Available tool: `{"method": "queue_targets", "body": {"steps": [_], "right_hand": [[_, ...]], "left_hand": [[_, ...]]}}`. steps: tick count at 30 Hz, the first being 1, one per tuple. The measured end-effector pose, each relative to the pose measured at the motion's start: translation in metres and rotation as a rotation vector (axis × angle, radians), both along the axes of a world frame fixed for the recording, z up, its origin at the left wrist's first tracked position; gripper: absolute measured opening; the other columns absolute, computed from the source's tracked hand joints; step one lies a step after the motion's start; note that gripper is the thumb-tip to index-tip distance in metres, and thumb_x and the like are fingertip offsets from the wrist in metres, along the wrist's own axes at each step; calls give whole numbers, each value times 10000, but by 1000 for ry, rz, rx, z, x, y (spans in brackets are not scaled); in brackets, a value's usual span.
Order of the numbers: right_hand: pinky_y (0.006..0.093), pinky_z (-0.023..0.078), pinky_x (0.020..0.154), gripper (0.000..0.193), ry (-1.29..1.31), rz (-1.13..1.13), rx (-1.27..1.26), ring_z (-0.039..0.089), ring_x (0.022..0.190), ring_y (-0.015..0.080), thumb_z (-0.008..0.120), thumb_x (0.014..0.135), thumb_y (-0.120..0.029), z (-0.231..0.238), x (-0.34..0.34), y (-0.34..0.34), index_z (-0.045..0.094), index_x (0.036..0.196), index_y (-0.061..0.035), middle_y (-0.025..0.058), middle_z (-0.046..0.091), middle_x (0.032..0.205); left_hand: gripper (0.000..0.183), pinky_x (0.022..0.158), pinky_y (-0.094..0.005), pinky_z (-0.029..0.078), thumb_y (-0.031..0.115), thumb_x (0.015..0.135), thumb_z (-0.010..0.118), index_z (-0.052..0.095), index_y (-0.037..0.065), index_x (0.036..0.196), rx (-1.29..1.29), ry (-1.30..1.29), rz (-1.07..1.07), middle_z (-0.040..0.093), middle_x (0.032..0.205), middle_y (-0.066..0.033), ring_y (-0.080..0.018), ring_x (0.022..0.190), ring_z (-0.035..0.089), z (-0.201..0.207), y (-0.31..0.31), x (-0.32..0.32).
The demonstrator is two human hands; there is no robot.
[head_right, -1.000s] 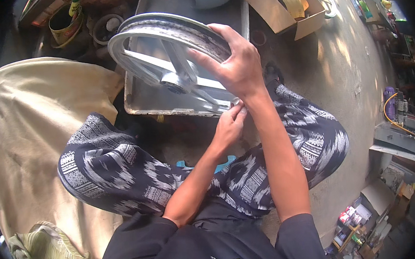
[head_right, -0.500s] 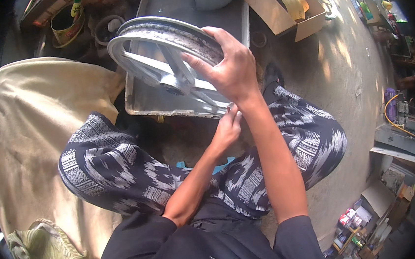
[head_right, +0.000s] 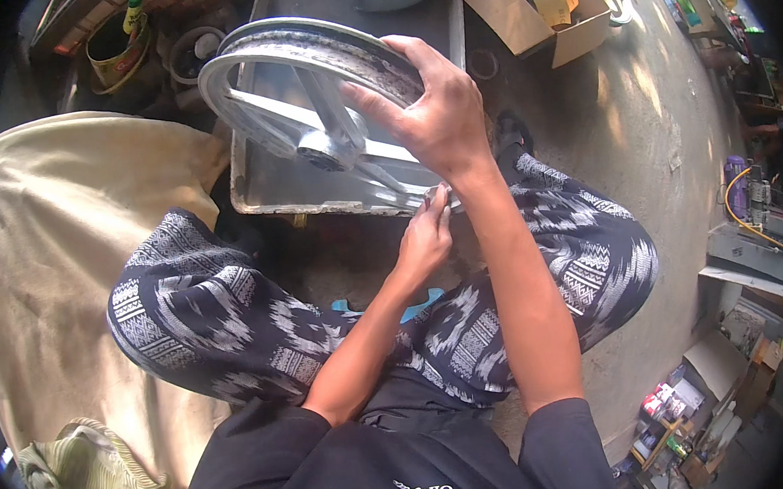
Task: The person sands the inner surface of a motorcycle wheel rim by hand using a piece of sandpaper while holding the wheel in a metal tray.
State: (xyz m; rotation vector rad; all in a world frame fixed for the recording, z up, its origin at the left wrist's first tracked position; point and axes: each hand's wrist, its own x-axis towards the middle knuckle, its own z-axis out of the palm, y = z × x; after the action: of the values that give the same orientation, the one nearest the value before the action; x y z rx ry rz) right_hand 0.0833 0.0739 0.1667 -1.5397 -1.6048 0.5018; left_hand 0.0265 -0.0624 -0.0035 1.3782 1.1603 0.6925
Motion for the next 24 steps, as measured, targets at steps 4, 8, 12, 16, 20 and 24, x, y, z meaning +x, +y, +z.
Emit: {"method": "queue_targets", "body": {"steps": [4, 8, 12, 16, 20, 24], "right_hand": [[388, 586, 874, 619, 46, 10, 2, 769, 964, 286, 870, 812, -467, -4, -1, 1, 698, 1209, -23, 153, 778, 1056], [389, 591, 869, 610, -19, -3, 7, 770, 962, 296, 865, 814, -467, -4, 2, -2, 696, 1199, -26, 157, 776, 1052], [397, 595, 853, 611, 2, 29, 46, 771, 954, 299, 860, 813, -479, -7, -1, 0, 699, 1198, -33, 156, 774, 1049], [401, 595, 835, 613, -34, 15, 47, 767, 935, 311, 860, 807, -494, -9, 2, -2, 700, 1193, -45, 150, 772, 1045], [407, 595, 834, 621, -34, 24, 48, 765, 933, 315, 857, 805, -509, -7, -2, 0, 697, 1191, -50, 147, 768, 1047], [414, 593, 833, 609, -51, 24, 90, 762, 926, 318, 848, 813, -506, -10, -4, -2, 698, 1189, -51, 142, 767, 1047]], "left_hand": [[482, 1076, -540, 470, 154, 1052, 521, 475, 53, 1520, 68, 14, 22, 566, 1393, -356, -532, 1283, 544, -19, -3, 3], [467, 1079, -531, 474, 158, 1050, 512, 493, 12, 1494, 19, -9, -31, 575, 1388, -351, -524, 1287, 550, 7, 1, 0], [463, 1056, -517, 497, 159, 1044, 522, 514, 46, 1493, -46, 89, -5, 588, 1384, -338, -498, 1264, 585, -7, -2, -5], [480, 1009, -552, 518, 180, 1049, 507, 483, 123, 1525, 103, 45, -37, 584, 1396, -327, -503, 1237, 598, 0, -7, 3], [463, 1012, -565, 505, 194, 1048, 487, 485, 76, 1496, -31, 153, -37, 600, 1346, -347, -531, 1203, 595, -12, -7, -2], [438, 1002, -581, 498, 205, 1046, 485, 512, 46, 1453, -122, 121, -11, 611, 1320, -348, -540, 1178, 599, -11, -13, 5]]}}
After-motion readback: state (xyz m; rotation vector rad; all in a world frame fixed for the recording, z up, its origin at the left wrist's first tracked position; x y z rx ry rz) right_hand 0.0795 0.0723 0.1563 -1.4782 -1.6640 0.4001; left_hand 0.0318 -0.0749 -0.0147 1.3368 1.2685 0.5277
